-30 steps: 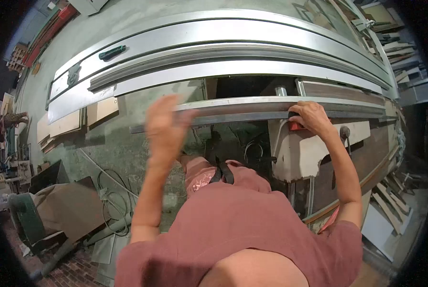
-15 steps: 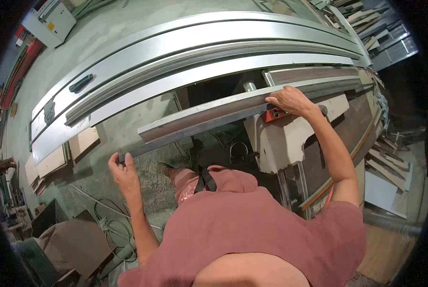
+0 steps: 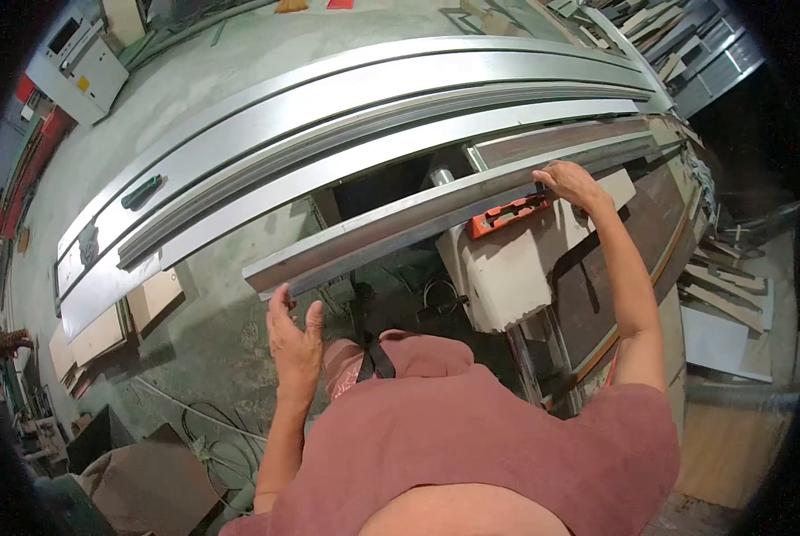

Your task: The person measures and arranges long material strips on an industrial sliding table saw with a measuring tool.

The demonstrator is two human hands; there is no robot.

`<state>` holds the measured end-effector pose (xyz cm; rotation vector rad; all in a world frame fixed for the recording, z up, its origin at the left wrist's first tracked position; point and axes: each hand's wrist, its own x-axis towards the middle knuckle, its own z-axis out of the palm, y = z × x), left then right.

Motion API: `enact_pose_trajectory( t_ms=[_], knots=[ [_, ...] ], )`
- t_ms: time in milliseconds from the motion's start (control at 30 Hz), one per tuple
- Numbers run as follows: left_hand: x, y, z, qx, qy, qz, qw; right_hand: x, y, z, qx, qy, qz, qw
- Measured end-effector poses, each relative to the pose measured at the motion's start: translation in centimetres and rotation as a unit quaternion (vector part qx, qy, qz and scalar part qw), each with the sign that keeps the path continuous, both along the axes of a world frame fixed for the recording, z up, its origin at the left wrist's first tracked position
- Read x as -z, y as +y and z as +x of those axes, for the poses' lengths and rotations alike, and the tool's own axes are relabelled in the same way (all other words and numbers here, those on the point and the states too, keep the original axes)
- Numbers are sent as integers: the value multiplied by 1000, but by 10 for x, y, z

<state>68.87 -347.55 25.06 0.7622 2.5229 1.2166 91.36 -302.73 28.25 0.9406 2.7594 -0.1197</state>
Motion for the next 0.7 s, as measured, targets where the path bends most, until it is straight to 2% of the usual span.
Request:
enact_pose_trajectory(
  t_ms=[100,167,233,367,467,533,600,633,700],
  knots=[
    [0,20,10,33,0,0,999,2,21,17,34,29,5,999],
    [2,34,15,71,1,-17,997,2,33,26,75,-11,13,997],
    [3,45,22,76,-6,-14,997,4,44,36,69,16,23,997],
    [8,64,29,119,-37,9,992,5,62,46,135,-51,9,989],
    [16,80,39,168,-19,13,986,13,66,55,118,0,43,992],
    [20,94,44,188,0,22,982,23,67,61,26,72,97,992],
    [20,108,50,211,36,38,976,20,49,55,-4,111,87,990],
    [19,115,52,215,35,38,975,17,37,47,-35,152,78,985],
    [17,129,54,250,2,10,968,11,15,37,-35,160,60,985]
  ],
)
